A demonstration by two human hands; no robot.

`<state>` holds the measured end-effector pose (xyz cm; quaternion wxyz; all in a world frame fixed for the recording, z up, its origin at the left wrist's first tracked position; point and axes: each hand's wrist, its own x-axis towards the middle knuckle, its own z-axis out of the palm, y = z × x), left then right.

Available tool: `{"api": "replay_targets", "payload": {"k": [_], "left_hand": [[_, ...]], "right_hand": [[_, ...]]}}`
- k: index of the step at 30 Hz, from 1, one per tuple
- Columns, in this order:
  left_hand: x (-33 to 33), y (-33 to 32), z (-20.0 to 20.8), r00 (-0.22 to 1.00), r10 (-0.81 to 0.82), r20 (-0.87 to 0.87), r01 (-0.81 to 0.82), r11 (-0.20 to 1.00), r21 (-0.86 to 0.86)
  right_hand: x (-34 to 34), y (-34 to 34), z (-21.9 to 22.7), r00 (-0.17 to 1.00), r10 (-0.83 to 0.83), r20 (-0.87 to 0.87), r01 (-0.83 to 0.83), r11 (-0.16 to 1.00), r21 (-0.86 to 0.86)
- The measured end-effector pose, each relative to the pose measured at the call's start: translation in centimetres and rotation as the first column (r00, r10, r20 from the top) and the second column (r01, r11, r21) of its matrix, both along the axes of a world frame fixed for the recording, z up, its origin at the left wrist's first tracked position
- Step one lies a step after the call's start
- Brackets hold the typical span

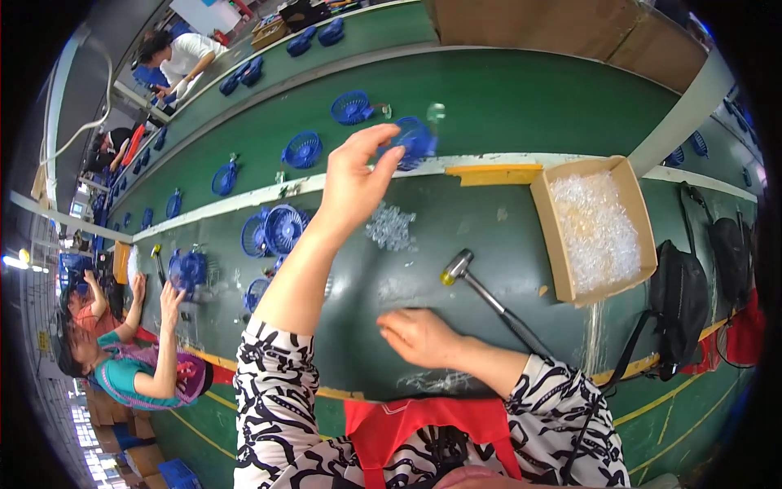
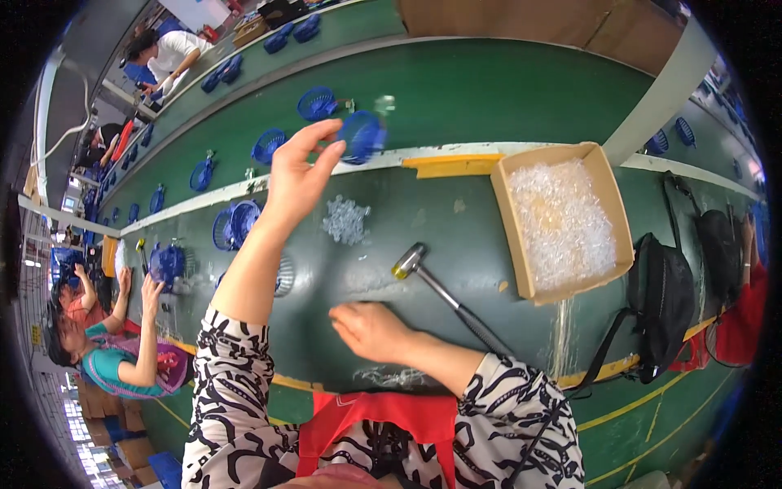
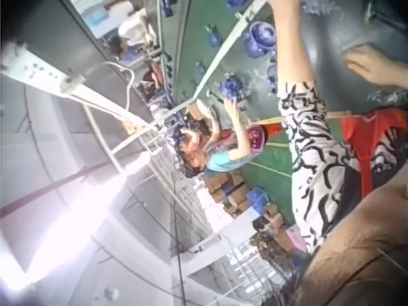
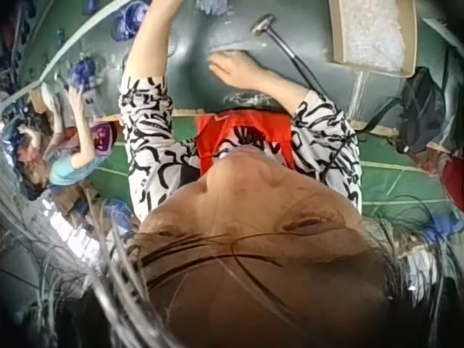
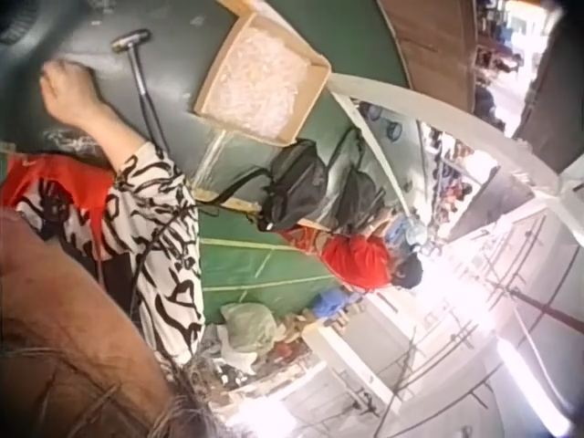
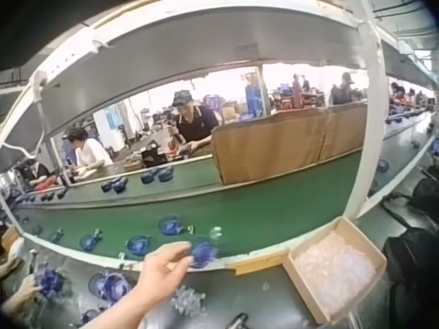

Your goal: The person assembles portable fan parts by inserting circuit boards into fan grilles by hand, tapping them securely with a small mallet, and placing the assembled pieces onto the conveyor belt.

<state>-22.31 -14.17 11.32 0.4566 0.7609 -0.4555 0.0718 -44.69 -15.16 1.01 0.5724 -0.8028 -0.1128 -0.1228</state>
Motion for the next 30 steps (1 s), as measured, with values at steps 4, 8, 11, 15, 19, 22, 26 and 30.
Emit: {"api": "replay_targets", "payload": {"k": [4,8,11,15,19,22,26,30], "left_hand": [[5.3,-4.9,-2.9,0.992,0.123,-0.004,-0.121,0.980,0.156],[12.5,-5.1,-8.5,0.945,0.284,0.163,-0.321,0.904,0.284],[13.3,-6.8,-10.0,0.950,0.307,0.063,-0.302,0.845,0.441],[12.0,-6.6,-9.3,0.937,0.337,0.091,-0.348,0.882,0.319],[8.6,-5.0,-8.1,0.952,0.305,0.022,-0.299,0.912,0.281],[4.7,-2.4,-5.9,0.984,0.176,-0.025,-0.172,0.977,0.123],[-1.6,2.8,-1.4,0.988,0.114,0.107,-0.130,0.978,0.162],[-7.2,8.1,1.1,0.902,0.066,0.428,-0.153,0.973,0.172]], "right_hand": [[0.2,0.1,-0.3,0.999,-0.036,0.026,0.035,0.999,0.032],[0.4,0.3,0.0,1.000,-0.006,0.023,0.006,1.000,-0.008],[0.5,-0.1,0.2,1.000,-0.017,0.005,0.017,1.000,-0.014],[0.4,0.1,0.3,1.000,-0.010,0.009,0.010,1.000,-0.014],[0.6,0.1,-0.3,1.000,-0.017,-0.012,0.018,0.998,0.054],[0.1,0.3,-0.2,1.000,-0.030,-0.010,0.030,0.996,0.089],[0.0,0.1,-0.2,1.000,-0.014,-0.012,0.015,0.996,0.092],[0.4,-0.2,-0.9,0.979,0.006,-0.202,0.056,0.952,0.301]]}}
